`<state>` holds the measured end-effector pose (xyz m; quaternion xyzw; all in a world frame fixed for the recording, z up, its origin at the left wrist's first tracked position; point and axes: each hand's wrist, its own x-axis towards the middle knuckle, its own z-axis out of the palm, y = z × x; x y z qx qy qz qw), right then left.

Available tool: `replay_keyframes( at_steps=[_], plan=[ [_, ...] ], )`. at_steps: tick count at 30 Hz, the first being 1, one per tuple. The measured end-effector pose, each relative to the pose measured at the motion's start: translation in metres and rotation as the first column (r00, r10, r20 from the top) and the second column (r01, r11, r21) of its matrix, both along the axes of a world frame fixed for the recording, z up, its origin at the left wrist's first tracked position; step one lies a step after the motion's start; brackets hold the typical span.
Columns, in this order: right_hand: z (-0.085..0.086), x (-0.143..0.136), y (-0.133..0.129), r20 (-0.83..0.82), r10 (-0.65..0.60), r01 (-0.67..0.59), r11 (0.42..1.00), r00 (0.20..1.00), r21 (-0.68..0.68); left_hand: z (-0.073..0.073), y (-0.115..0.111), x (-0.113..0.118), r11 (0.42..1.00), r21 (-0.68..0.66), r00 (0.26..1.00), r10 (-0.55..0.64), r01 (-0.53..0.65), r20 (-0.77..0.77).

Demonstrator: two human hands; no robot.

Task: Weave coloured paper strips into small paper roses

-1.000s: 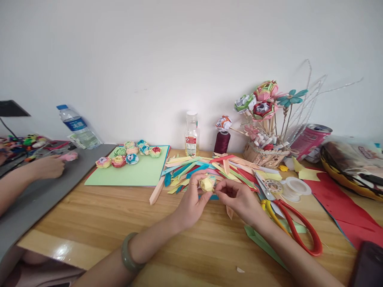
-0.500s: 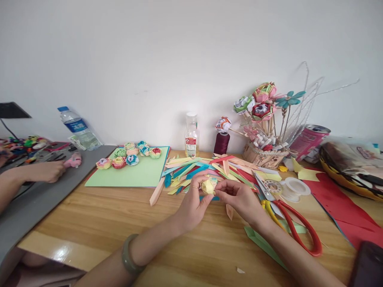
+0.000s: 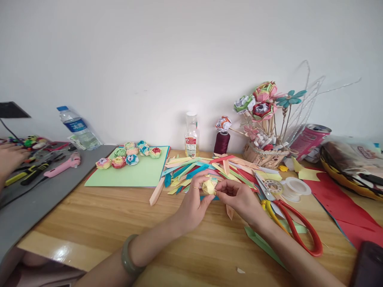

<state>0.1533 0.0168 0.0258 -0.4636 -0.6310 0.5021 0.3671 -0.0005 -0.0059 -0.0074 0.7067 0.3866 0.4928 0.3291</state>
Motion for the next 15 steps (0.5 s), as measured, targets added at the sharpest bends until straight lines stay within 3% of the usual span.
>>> replay_keyframes(
  at_steps=[8,15],
  plan=[
    [0.0070,0.0055,0.0003,-0.011,0.018,-0.019,0.991,1.000,-0.130,-0.0018,0.0004,-0.0012,0.999,-0.036,1.000,-0.006,0.006,-0.009],
    [0.0054,0.0092,0.0016,0.001,0.103,-0.102,0.983,0.995,-0.151,0.0004,0.0007,-0.0003,0.997,-0.065,0.998,-0.032,0.036,0.050]
  ],
)
